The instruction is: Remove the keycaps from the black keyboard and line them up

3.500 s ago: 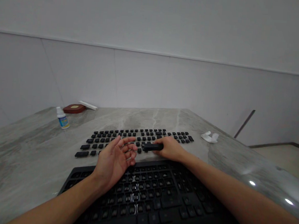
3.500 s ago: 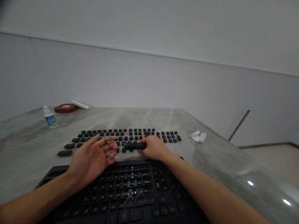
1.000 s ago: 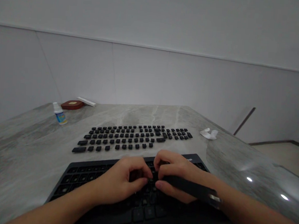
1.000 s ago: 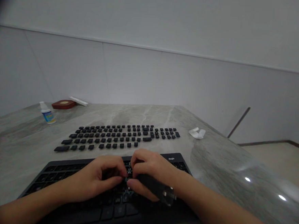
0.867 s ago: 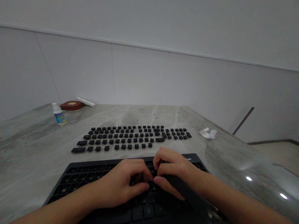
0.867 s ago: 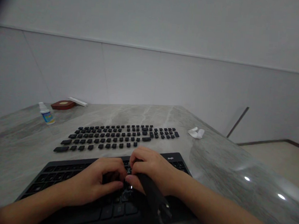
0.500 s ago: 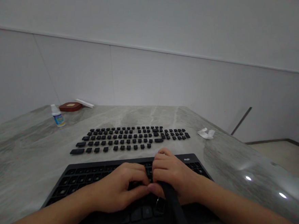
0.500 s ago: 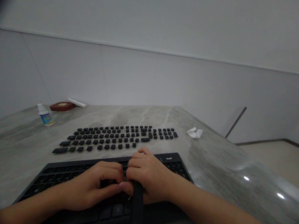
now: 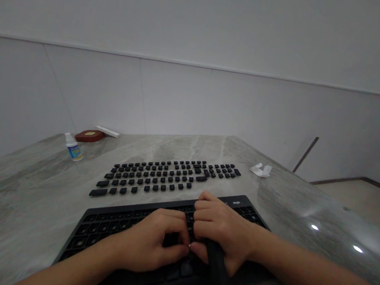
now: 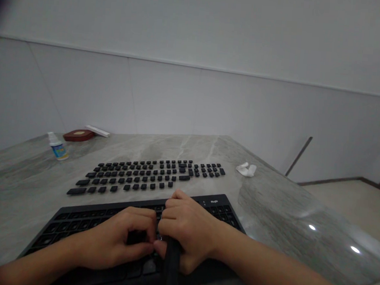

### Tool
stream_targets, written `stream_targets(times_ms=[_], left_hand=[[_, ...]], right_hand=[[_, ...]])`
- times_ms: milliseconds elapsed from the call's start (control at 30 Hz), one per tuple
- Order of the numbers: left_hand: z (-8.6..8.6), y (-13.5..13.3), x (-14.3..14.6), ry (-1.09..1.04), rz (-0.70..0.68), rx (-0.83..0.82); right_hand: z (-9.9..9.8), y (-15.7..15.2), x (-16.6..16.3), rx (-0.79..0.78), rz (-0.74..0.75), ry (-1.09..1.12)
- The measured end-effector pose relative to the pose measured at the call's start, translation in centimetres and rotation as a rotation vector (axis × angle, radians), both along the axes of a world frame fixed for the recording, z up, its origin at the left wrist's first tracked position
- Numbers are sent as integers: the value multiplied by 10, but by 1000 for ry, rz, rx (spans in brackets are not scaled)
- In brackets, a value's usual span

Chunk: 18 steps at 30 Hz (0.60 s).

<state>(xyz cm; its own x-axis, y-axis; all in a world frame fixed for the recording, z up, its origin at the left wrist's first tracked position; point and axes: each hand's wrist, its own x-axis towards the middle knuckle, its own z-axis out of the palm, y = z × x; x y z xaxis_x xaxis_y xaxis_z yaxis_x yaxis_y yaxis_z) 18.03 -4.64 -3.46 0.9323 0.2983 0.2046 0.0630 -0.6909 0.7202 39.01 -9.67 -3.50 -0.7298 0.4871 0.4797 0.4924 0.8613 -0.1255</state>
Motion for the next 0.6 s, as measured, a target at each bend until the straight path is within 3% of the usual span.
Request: stream_targets(times_ms=[167, 367, 467, 600], left_hand=[[2, 0, -1, -4, -26, 14], [1, 0, -1, 7, -14, -6], [0, 1, -1, 28, 17, -3], [0, 0, 0, 31, 60, 5]], right_hand=[[2, 0, 3, -36, 111, -59], [0, -3, 0, -66, 126, -74], [1, -6, -3, -97, 78, -62], [5, -13, -7, -295, -101, -39]])
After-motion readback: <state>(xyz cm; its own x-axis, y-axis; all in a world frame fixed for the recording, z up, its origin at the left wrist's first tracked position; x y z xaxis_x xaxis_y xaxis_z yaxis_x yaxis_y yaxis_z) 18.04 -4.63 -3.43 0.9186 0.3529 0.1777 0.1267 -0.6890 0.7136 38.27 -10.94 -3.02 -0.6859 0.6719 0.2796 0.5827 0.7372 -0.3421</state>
